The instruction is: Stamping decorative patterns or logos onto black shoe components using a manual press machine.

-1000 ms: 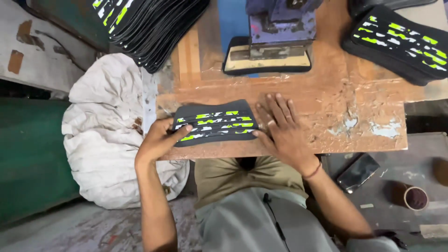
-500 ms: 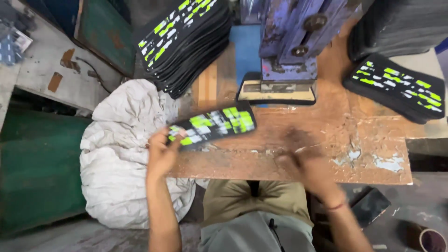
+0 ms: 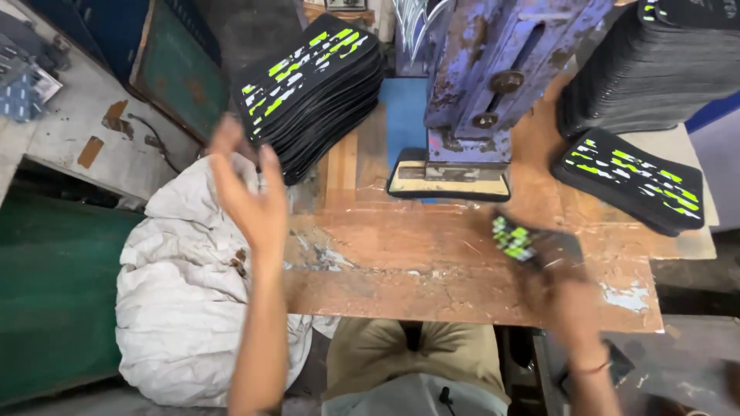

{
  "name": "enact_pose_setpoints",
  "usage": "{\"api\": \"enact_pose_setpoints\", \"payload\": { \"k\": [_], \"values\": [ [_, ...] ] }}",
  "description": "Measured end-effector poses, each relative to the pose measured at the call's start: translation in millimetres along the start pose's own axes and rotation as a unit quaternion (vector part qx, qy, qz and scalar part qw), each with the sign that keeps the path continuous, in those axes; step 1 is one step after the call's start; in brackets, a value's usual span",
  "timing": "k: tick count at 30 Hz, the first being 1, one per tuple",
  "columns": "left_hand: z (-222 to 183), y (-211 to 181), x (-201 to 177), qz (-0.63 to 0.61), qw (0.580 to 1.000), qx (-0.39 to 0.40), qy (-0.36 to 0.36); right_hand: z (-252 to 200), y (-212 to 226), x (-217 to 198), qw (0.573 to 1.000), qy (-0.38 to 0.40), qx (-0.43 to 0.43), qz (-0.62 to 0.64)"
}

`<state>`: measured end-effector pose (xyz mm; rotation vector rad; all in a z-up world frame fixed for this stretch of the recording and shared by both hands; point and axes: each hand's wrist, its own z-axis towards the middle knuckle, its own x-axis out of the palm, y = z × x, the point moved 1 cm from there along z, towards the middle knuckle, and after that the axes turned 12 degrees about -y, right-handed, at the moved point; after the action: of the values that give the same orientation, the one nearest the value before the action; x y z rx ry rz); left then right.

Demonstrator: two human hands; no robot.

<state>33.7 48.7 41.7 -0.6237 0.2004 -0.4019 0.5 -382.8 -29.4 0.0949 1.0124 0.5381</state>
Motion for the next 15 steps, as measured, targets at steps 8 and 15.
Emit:
{"api": "enact_pose_setpoints", "payload": {
  "k": [8,15],
  "values": [
    [-135.8,-3.9,-9.9,-0.087,0.931,-0.227,0.272,-9.8,56.6,44.3,0.995,0.021,-0.047,0.080],
    [-154.2,21.3,-8.2,-0.136,0.921,-0.256,0.260,-6.3,63.7,50.9,0.993,-0.006,-0.070,0.090]
  ]
}}
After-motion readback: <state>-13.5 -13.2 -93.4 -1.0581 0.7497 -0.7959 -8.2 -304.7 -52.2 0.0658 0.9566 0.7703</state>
